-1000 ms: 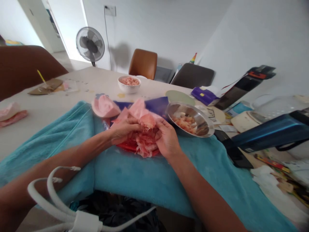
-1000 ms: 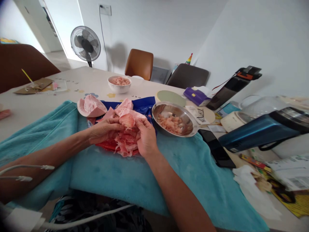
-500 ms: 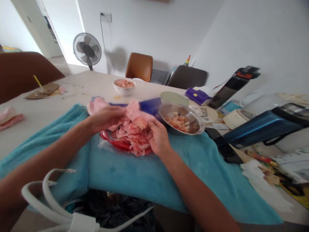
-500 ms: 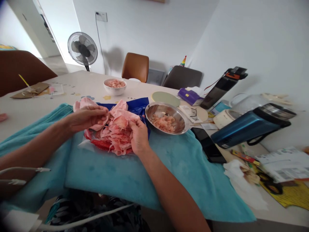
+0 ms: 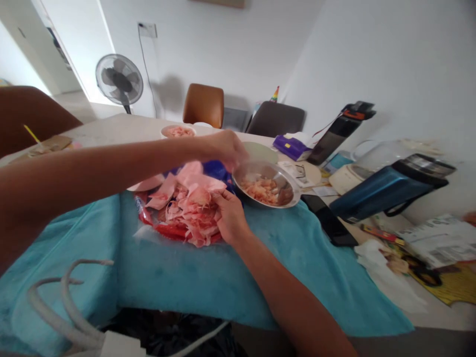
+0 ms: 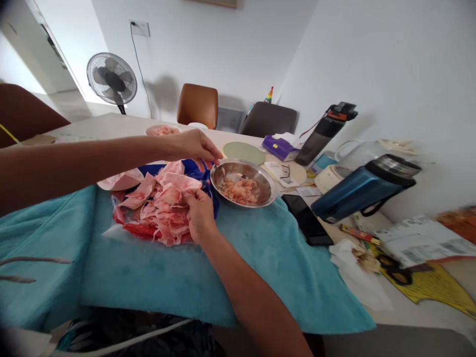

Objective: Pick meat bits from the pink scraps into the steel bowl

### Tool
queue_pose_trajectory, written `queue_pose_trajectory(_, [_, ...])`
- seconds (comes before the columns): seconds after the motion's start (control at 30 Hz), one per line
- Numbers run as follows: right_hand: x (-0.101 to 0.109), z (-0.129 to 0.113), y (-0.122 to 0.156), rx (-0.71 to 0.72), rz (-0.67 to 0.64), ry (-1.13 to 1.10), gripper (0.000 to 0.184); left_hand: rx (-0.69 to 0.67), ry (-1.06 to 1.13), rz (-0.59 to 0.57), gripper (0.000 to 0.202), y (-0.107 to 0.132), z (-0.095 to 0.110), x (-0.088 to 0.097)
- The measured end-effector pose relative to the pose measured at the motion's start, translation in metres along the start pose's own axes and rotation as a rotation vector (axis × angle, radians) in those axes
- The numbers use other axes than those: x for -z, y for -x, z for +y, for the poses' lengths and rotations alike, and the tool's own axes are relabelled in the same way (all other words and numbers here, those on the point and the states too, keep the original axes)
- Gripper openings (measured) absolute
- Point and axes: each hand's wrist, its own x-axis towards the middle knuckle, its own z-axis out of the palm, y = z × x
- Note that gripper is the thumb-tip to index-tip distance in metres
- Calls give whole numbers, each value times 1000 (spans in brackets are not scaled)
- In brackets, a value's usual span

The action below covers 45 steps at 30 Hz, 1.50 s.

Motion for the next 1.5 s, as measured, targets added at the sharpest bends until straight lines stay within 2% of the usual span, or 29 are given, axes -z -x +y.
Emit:
queue_pose_trajectory(0.07, [0,0,0,-3,11,-6,14,-21,-71,0,12,-18,-3,-14])
queue_pose_trajectory(0.17, [0,2,0,-8,7,-16,13,-40,-175,35,8,-30,-10,-24])
queue_pose_trajectory(0.23, [1,3,1,-8,-3,-20,13,-50,-238,84,1,-31,-13,-25])
queue_pose_trajectory(0.33, [2,2,1,-3,-8,-22,15,-90,-272,95,8,-20,-17,-18])
queue_pose_trajectory(0.43, [1,-2,2,-9,-21,-21,21,-159,-271,-26,26,11,-21,-2])
queue_pose_trajectory(0.53, [-1,-5,4,-14,-31,-36,24,-115,-277,-105,44,58,-32,17])
queue_pose_trajectory(0.63, [-4,-7,6,-15,-39,-35,19,-73,-269,-159,58,104,-49,31])
queue_pose_trajectory(0.7, [-6,-7,7,-23,-32,-13,16,-59,-335,-149,67,127,-60,33])
queue_pose_trajectory(0.8, [-7,-7,8,-57,-6,7,12,-148,-444,-52,70,143,-68,27])
queue_pose_trajectory(0.97, [-7,-11,8,-118,-36,55,15,-352,-420,8,60,141,-69,2])
queue_pose_trajectory(1.07, [-7,-13,8,-125,-33,81,18,-401,-440,82,53,139,-74,-9])
queue_pose_trajectory(1.2, [-7,-10,10,-159,-61,94,14,-299,-424,136,47,141,-81,-16])
queue_pose_trajectory(1.33, [-6,-8,11,-198,-108,136,19,-216,-190,107,46,144,-83,-18])
queue_pose_trajectory(1.5, [-6,-7,11,-210,-115,170,18,-57,-1,153,45,144,-85,-18])
